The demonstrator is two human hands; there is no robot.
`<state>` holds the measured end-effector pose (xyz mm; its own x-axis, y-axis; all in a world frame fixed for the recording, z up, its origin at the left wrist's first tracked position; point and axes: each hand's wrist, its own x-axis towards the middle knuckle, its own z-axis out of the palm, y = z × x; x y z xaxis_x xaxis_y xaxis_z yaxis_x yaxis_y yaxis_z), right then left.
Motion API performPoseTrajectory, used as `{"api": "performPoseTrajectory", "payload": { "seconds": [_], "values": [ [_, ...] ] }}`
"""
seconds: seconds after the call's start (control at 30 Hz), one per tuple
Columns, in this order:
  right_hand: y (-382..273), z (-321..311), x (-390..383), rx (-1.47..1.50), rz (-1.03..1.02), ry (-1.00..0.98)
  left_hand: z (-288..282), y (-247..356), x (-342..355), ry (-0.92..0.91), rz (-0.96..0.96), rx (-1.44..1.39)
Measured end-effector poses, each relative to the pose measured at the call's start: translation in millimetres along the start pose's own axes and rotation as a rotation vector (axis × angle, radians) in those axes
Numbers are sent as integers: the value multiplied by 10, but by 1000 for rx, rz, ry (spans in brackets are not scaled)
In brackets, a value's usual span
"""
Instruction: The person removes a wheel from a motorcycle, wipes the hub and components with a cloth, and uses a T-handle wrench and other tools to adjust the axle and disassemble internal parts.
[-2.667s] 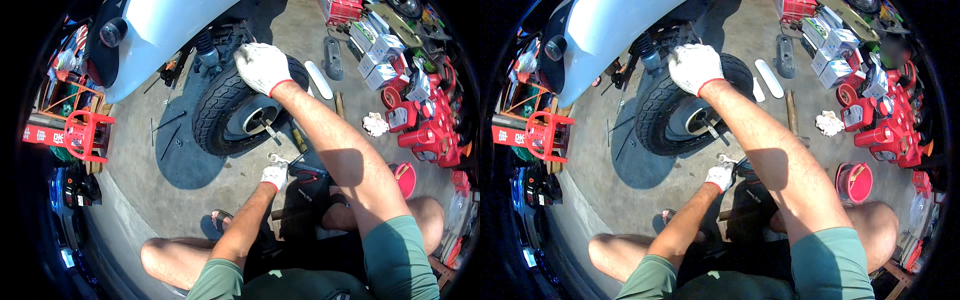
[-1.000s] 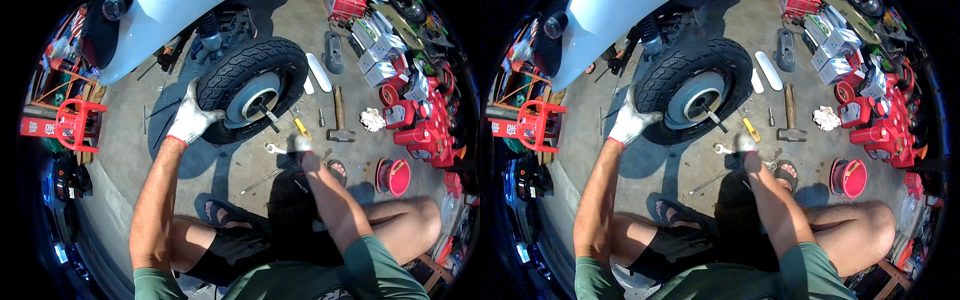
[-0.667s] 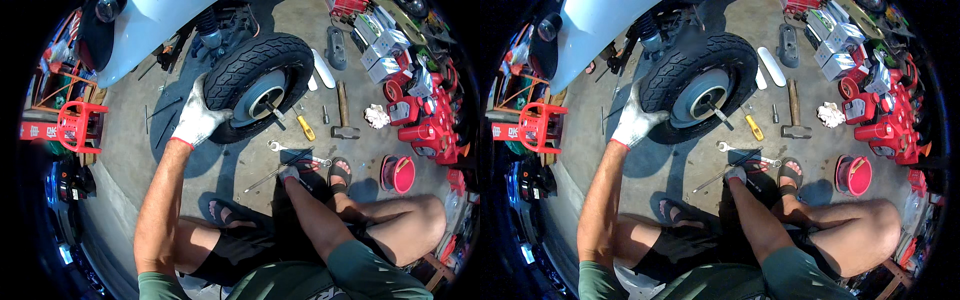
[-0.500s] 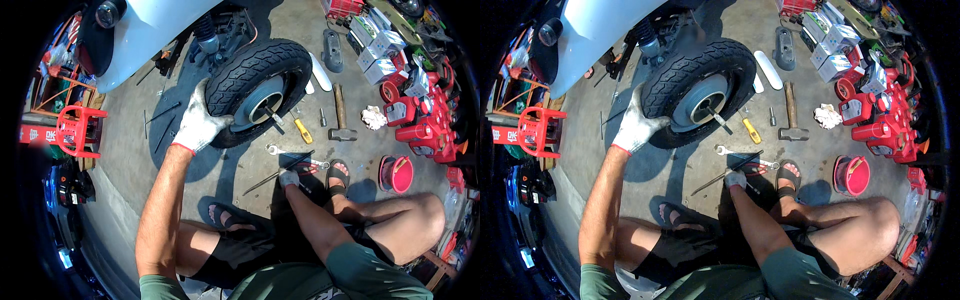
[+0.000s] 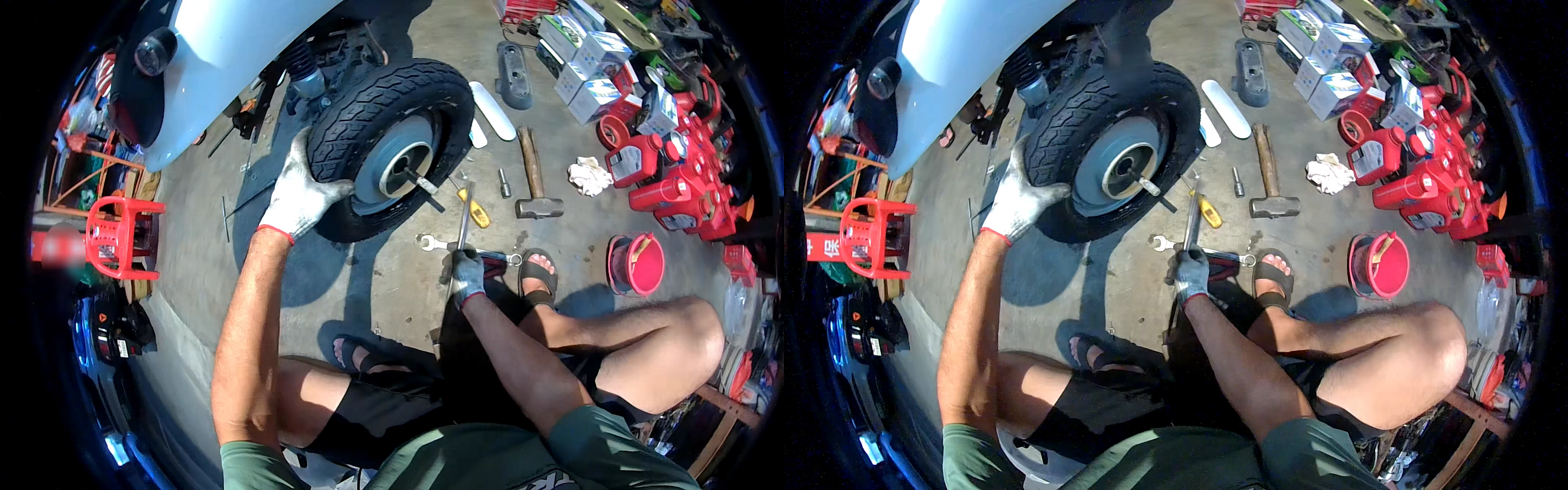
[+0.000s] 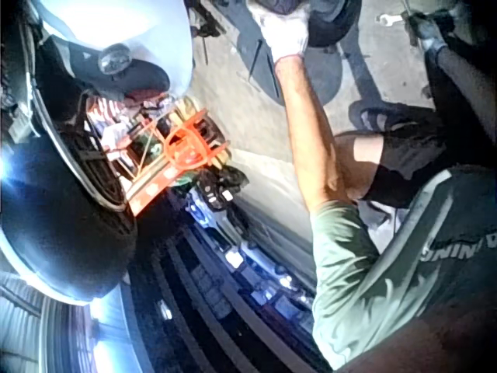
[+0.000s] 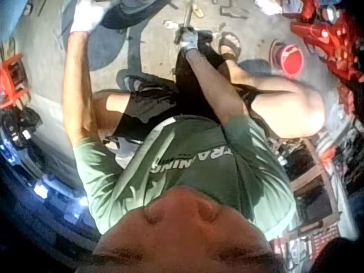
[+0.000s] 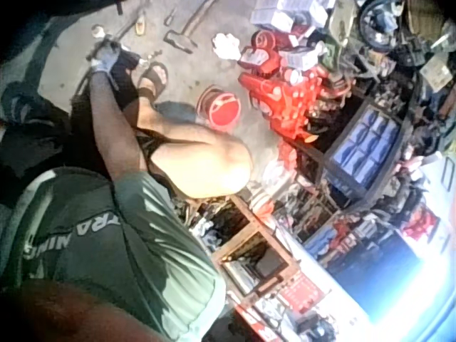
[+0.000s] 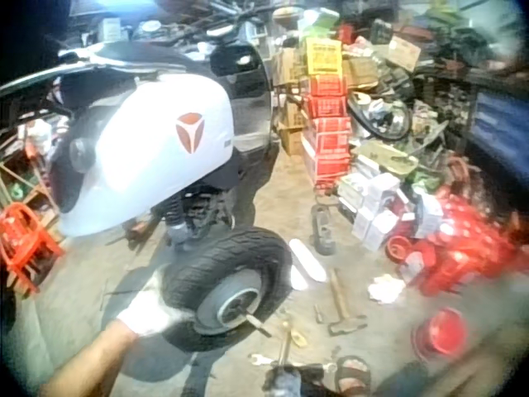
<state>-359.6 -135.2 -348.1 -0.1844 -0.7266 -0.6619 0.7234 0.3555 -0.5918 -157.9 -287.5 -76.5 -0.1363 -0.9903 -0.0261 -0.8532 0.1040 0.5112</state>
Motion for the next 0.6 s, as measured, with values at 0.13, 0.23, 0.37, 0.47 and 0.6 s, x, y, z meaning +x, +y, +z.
{"api": "performPoseTrajectory", "payload": {
  "seconds": [0.13,0.23,0.37,0.47,0.6],
  "values": [
    [-62,-88,-81,-143,7,-12,-10,21,30,-22,-44,-72],
    [-117,-53,-105,-156,25,35,-26,57,23,-18,-26,-60],
    [-305,58,-110,-125,-211,26,-39,140,12,-8,-28,28],
    [-560,87,-120,-303,-270,8,-37,205,42,-22,-38,46],
    [-814,219,-238,-543,-487,192,-11,260,123,-28,-29,37]
  ]
}}
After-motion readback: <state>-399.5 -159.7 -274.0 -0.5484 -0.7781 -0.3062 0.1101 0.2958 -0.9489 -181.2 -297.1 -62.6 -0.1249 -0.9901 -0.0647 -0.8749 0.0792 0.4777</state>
